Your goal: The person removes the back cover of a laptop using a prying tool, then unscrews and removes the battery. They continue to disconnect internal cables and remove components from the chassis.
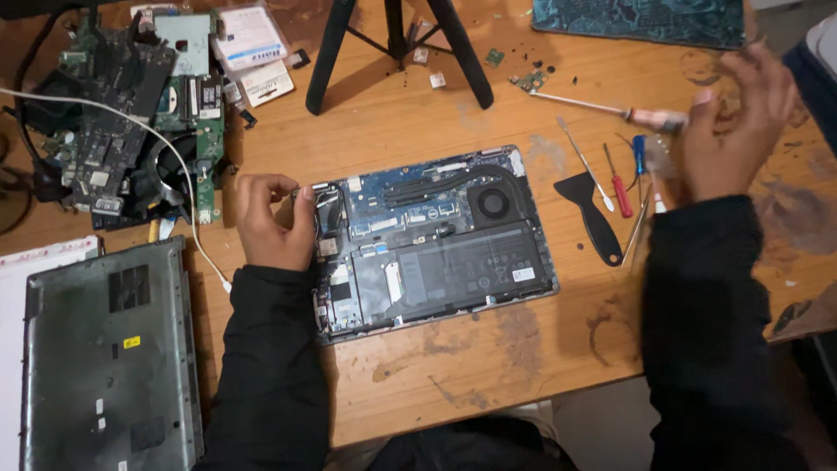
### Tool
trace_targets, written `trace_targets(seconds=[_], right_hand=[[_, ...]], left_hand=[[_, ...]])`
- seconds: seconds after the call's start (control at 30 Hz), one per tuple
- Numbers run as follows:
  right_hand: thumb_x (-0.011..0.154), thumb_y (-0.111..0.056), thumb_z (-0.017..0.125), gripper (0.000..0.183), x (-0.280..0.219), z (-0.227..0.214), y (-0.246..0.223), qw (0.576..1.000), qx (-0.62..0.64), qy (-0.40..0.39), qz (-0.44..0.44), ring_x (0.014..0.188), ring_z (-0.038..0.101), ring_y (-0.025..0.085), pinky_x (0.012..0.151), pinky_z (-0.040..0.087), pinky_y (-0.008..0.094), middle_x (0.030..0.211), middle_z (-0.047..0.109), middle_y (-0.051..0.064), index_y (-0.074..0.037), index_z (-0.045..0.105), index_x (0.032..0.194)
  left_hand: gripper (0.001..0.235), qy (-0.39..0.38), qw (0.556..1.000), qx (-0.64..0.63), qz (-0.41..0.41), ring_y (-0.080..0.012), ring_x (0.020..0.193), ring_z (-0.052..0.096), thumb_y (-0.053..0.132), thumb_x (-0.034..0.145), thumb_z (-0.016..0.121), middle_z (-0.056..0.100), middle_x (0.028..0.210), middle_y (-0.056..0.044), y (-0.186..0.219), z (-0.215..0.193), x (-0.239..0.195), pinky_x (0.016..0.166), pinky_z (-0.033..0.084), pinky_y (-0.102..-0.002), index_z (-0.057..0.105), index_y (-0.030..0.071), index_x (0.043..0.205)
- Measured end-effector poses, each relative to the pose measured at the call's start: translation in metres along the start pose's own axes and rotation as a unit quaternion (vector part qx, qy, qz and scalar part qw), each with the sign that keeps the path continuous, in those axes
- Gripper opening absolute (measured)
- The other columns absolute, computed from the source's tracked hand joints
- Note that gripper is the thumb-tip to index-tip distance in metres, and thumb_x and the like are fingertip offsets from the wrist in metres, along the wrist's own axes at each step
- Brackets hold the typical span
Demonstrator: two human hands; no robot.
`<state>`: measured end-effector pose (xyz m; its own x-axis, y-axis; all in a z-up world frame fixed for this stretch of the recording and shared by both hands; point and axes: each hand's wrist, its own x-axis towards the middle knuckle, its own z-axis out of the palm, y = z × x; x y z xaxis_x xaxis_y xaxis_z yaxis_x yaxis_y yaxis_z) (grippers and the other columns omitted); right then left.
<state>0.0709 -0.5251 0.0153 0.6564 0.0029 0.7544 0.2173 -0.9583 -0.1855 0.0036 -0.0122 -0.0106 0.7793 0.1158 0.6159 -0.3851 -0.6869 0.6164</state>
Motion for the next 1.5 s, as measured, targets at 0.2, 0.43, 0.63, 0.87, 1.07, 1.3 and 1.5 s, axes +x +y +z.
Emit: trace_targets(seconds=[0.2,0.43,0.63,0.87,1.07,1.3,1.5], right_hand=[[0.106,-0.009,0.063,0.037,-0.020,0.021,0.036,0.974,0.087,-0.196,0.068,0.128,0.053,0.046,0.111,0.039,0.054,0.141,0.056,0.028,0.001,0.062,0.141],[0.101,-0.009,0.070,0.035,-0.032,0.037,0.058,0.979,0.093,-0.154,0.095,0.124,0.056,0.040,0.106,0.046,0.046,0.134,0.059,0.023,0.001,0.063,0.134],[0.095,-0.002,0.075,0.027,-0.038,0.047,0.077,0.968,0.095,-0.171,0.159,0.103,0.066,0.031,0.092,0.051,0.040,0.117,0.065,0.017,0.002,0.070,0.122],[0.106,-0.004,0.065,0.025,-0.028,0.051,0.082,0.927,0.249,-0.072,0.271,0.094,0.067,0.014,0.077,0.054,0.027,0.112,0.072,0.006,-0.004,0.066,0.131],[0.117,-0.028,0.054,0.025,-0.021,0.023,0.083,0.776,0.540,0.089,0.314,0.095,0.072,0.015,0.076,0.063,0.027,0.119,0.073,0.009,-0.007,0.054,0.131],[0.116,-0.029,0.055,0.022,-0.014,-0.009,0.079,0.706,0.604,0.084,0.360,0.087,0.067,0.014,0.070,0.058,0.026,0.109,0.068,0.007,-0.008,0.053,0.125],[0.114,-0.029,0.056,0.020,0.029,-0.046,0.041,0.694,0.635,0.044,0.337,0.080,0.062,0.013,0.065,0.053,0.026,0.100,0.064,0.006,-0.009,0.052,0.120]], left_hand=[[0.016,-0.024,1.000,0.002,-0.006,-0.0319,0.094,0.059,0.004,0.095,0.074,0.057,0.101,-0.015,0.004,0.001,0.000,0.082,0.048,-0.041,0.060,0.000,0.101],[0.014,-0.028,1.000,-0.008,-0.008,-0.0319,0.095,0.060,0.005,0.096,0.074,0.057,0.102,-0.015,0.004,0.000,-0.001,0.083,0.049,-0.040,0.061,0.001,0.100],[0.014,-0.023,1.000,-0.002,-0.007,-0.0316,0.095,0.060,0.005,0.096,0.074,0.057,0.102,-0.015,0.005,0.001,-0.002,0.084,0.049,-0.040,0.062,0.000,0.100],[0.014,-0.018,1.000,-0.003,0.003,-0.0319,0.096,0.061,0.004,0.095,0.074,0.057,0.102,-0.015,0.006,0.000,0.000,0.084,0.049,-0.041,0.062,0.000,0.099],[0.014,-0.019,1.000,-0.003,0.011,-0.0323,0.096,0.061,0.003,0.095,0.075,0.058,0.102,-0.015,0.008,-0.002,0.000,0.084,0.049,-0.041,0.062,0.000,0.099],[0.014,-0.020,1.000,-0.020,0.013,-0.0324,0.095,0.061,0.004,0.095,0.075,0.058,0.101,-0.015,0.009,0.003,-0.002,0.083,0.050,-0.040,0.062,0.000,0.099],[0.013,-0.012,0.999,-0.020,0.036,-0.0313,0.094,0.061,0.003,0.095,0.074,0.058,0.102,-0.015,0.011,0.002,0.003,0.081,0.051,-0.039,0.062,0.001,0.099]])
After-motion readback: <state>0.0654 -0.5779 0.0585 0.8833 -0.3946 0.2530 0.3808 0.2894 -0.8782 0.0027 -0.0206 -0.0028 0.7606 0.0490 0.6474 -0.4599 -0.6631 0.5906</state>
